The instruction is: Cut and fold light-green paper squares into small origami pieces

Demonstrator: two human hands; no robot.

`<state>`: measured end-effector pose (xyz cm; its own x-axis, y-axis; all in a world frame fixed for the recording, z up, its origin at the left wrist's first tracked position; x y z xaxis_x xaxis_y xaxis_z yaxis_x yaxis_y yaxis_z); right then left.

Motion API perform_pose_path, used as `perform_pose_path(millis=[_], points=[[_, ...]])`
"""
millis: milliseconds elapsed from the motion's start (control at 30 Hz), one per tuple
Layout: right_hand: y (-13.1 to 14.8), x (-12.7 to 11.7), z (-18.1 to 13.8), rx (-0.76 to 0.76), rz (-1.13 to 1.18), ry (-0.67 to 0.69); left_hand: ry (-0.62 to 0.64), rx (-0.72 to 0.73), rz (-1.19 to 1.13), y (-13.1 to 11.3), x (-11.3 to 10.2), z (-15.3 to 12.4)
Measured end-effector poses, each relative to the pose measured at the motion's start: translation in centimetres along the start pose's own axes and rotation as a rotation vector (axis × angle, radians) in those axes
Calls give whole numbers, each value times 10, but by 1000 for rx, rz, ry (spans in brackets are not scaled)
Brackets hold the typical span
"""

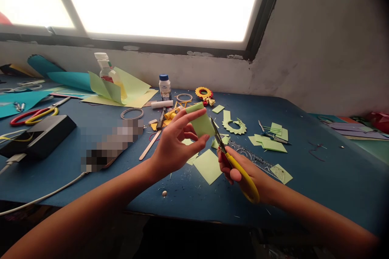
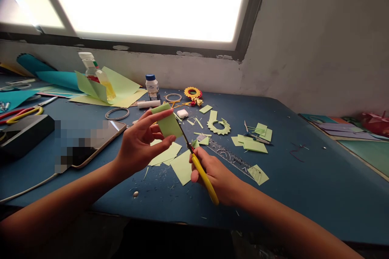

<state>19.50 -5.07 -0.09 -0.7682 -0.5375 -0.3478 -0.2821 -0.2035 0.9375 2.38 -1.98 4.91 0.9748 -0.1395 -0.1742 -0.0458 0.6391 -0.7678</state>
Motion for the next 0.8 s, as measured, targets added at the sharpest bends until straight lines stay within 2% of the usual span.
perform_pose_path(millis=[567, 800], points=[[-5, 1, 3, 36, 87, -20, -12, 14, -1, -2, 0, -1], [-15, 2, 5, 84, 121, -45, -24, 26, -13, -1, 1, -1]])
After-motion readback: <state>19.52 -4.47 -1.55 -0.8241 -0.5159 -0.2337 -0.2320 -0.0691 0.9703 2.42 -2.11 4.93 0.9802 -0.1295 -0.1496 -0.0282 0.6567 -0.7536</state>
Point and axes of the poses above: each hand's wrist, its own z-axis towards the middle knuckle, its own x-axis out of the palm, y = z × x, the point moved 4 cm from there along z, towards the middle knuckle, and after that the axes turned 2 degrees about -z, right-handed, at the moved point
